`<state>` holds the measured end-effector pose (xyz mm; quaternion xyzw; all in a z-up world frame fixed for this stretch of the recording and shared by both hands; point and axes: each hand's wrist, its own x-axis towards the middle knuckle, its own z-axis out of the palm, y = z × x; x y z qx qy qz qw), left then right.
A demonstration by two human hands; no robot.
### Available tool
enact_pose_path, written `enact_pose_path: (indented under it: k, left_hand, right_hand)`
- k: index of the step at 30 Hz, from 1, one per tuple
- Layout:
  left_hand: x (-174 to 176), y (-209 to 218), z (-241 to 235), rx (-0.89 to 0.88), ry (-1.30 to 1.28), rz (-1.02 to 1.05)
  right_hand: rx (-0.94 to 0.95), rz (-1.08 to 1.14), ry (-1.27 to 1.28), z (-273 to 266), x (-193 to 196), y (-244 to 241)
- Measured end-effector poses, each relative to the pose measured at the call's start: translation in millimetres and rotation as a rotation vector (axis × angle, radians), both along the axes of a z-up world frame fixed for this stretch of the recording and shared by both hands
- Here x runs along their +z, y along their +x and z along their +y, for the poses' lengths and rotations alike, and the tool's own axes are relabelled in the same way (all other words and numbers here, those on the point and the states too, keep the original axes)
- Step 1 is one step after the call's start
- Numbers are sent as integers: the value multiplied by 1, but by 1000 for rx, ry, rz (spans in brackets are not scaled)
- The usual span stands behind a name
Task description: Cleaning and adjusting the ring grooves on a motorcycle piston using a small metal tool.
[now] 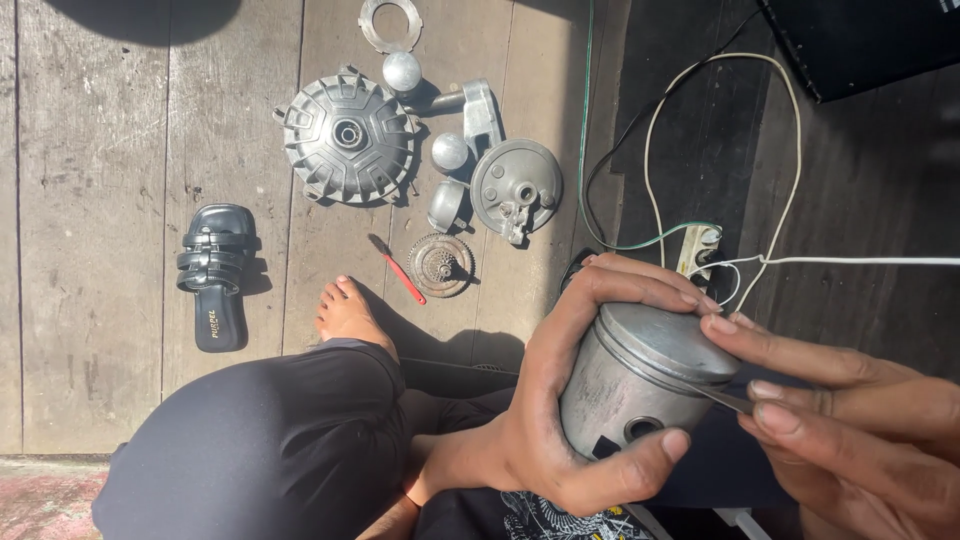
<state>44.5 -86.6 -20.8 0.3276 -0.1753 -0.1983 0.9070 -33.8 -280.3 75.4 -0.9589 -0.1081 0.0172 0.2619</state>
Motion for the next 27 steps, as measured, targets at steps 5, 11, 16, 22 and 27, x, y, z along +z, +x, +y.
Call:
enact_pose_path:
  k: [5,11,16,22,27]
  left_hand:
    - [-1,1,-2,-10,19,-24]
    - [1,2,-6,-18,31,-38]
    - [0,2,-7,-32,64,-79]
    - [-2,2,-6,-50,62,-51]
    - [-3,5,-7,-34,118,-91]
  right_hand:
    - [78,-28,-43,-1,-1,4]
    - [198,-102,-93,-11,-5,4]
    - [-155,50,-53,2,-5,-11]
    - [66,-44,17,5,-3,3]
    - [0,91,70,8,4,17]
